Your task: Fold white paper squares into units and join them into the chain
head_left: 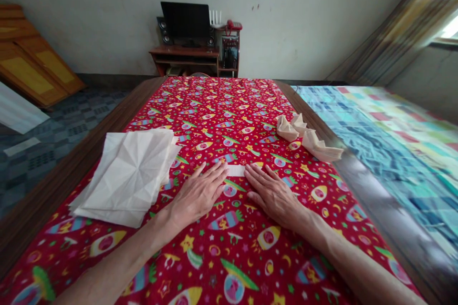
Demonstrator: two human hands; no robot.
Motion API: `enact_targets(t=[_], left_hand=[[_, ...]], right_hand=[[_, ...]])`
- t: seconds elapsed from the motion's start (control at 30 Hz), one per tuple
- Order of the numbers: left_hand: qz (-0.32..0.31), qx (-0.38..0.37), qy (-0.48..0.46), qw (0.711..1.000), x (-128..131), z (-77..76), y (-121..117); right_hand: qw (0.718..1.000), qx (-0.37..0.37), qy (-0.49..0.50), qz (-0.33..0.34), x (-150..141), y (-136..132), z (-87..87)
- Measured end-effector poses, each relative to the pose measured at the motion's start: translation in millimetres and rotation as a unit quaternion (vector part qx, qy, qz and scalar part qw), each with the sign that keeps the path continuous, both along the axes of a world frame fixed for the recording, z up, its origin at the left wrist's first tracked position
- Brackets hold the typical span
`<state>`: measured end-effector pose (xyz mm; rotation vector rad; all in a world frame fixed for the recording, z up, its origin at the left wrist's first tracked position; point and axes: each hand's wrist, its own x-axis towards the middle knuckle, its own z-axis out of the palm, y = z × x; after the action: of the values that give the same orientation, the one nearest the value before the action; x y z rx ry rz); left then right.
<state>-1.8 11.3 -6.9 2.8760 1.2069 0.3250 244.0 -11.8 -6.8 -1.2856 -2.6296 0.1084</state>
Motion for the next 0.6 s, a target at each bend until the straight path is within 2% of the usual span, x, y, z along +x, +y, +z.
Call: enact_targets(t=[0.2, 0.3, 0.43, 0.6], left_hand=[[0.011, 0.002, -0.011, 1.000, -8.4, 0.2, -2.7], [0.022, 0.010, -0.060, 0.998, -6.2, -2.9, 1.7], [0.023, 0.012, -0.148, 0.989, 3.8, -5.6, 16.5], [0.020, -0.003, -0.190, 0.982, 18.9, -6.7, 33.2]], right_hand=[[0.998, 0.016, 0.047, -0.029, 4.7, -2.3, -3.5], [0.991, 0.024, 0.126, -0.046, 8.7, 3.0, -7.9], [0.969, 0.056, 0.219, -0.103, 9.8, 14.6, -10.0], [0.977, 0.089, 0.173, -0.085, 3.7, 25.5, -7.5]])
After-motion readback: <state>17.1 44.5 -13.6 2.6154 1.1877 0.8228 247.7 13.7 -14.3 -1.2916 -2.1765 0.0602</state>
